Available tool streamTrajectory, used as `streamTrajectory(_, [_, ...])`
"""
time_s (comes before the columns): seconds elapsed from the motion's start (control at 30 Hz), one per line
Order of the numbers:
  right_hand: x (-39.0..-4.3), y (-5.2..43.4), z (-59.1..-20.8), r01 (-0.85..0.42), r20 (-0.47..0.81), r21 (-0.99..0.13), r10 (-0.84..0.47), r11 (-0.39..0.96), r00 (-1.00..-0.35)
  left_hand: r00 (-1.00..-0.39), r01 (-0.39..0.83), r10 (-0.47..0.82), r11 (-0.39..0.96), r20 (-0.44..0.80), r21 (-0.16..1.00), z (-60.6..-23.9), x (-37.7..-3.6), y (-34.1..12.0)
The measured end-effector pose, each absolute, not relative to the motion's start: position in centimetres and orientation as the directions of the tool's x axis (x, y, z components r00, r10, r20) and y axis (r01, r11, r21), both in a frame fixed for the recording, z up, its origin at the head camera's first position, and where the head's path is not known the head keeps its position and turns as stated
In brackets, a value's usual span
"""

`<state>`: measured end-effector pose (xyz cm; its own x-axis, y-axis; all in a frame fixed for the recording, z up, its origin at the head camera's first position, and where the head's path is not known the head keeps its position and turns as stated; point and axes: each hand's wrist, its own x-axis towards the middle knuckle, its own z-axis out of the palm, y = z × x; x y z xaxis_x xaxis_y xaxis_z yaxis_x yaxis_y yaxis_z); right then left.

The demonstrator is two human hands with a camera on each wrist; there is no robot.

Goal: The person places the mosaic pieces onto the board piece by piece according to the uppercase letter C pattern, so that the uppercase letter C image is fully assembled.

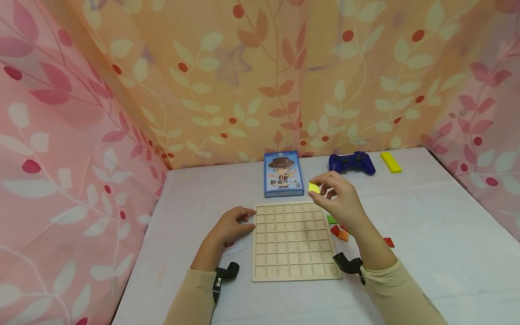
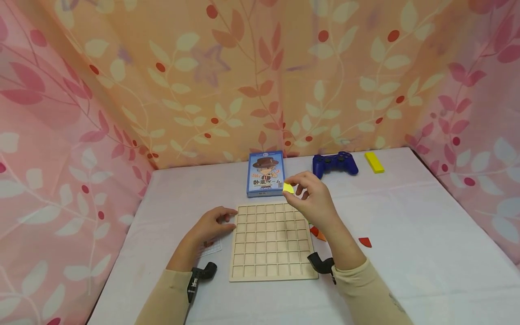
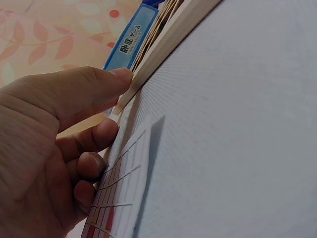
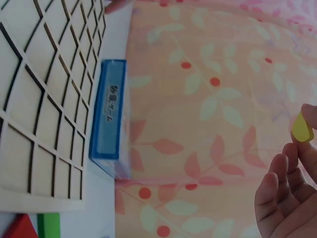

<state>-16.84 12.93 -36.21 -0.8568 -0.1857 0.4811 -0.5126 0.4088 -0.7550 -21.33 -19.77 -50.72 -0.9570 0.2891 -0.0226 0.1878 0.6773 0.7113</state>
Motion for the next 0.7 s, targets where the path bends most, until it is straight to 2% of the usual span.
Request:
streamTrajectory(0.13, [-17.1, 12.1, -36.8, -0.497, 0.449, -0.773, -0.214, 0.395, -0.868, -0.957, 0.189, 0.288, 0.683, -0.022, 0.706, -50.5, -21.3, -19.8])
streamTrajectory(0.43, [-21.0, 12.2, -43.7, -0.467, 0.390, -0.778, -0.260, 0.420, -0.883, -0.958, 0.168, 0.283, 0.668, -0.039, 0.725, -50.7, -21.0, -19.6])
streamTrajectory(0.7, [-21.8, 12.0, -46.1, -0.337, 0.181, -0.828, -0.355, 0.448, -0.917, -0.958, 0.191, 0.287, 0.674, -0.014, 0.714, -50.9, -21.2, -19.6])
